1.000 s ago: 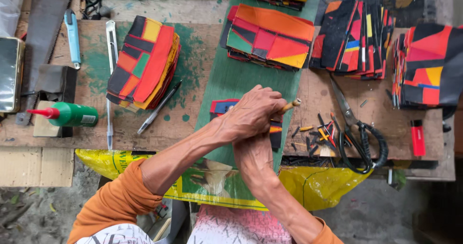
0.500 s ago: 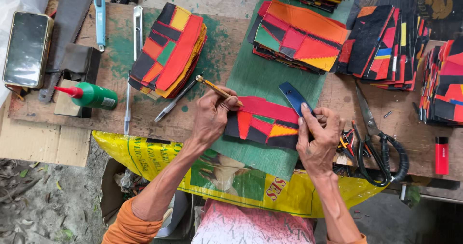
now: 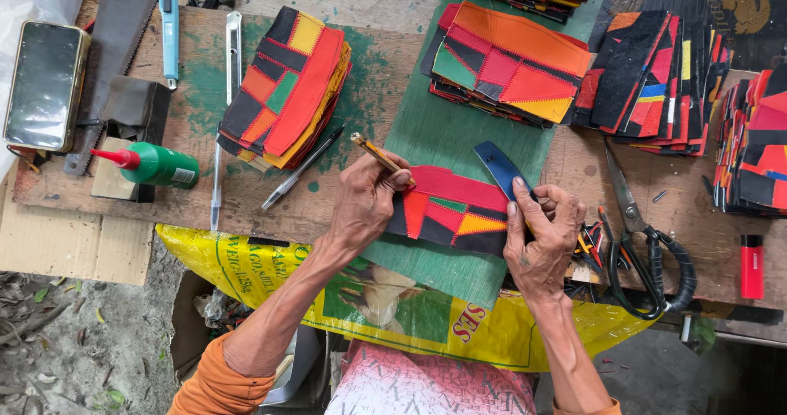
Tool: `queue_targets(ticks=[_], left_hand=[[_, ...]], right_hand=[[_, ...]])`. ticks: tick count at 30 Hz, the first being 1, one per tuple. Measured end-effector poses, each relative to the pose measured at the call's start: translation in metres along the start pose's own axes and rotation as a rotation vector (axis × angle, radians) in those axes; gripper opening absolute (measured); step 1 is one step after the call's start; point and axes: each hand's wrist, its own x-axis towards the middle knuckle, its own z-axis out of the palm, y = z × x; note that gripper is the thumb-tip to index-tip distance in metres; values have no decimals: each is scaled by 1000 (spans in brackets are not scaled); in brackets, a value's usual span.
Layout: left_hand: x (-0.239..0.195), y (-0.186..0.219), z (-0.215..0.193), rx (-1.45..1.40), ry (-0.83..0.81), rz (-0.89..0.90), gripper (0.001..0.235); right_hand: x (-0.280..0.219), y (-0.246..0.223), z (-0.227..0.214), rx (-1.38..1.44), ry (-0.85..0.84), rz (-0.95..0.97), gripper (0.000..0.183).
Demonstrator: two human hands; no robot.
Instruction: The person uses a pencil to mark lines on a colorful patterned leather piece placed on a green cutting mat. They then use scissors to trim the edges of the leather along the marked lines. The person repeats this process with multiple leather pieces, stacking the finished items on the table.
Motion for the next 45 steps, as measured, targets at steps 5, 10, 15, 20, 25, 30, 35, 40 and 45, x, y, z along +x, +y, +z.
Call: queue_targets(ticks=[5,10,15,20,25,30,35,40,45], left_hand=[[-1,7,4,251,-9,238,8],[5,17,1,384,-160,453,17],[17,29,2,558,-410,462,17],[11,30,54,52,-152,242,9],[2,7,87,-200,-130,11,6],[2,1,87,-120,-112,71,6],[2,6,89,-87,-109,109,7],[1,12,86,-47,-116,150,8],[0,24,87,57,-116,260,11]], right_hand=[[-1,1,-2,36,-5,4,34],[1,-2,-5,70,-12,28,35],[2,0,-6,84,-2,8,38],[1,0,-6,85,2,24,40],[-2,2,-4,71,23,49,38],[-2,4,-2,59,64,66,39],[-2,3,-2,51,60,68,39],[-2,2,-2,71,67,74,40],[-2,2,-3,68,69,63,40]])
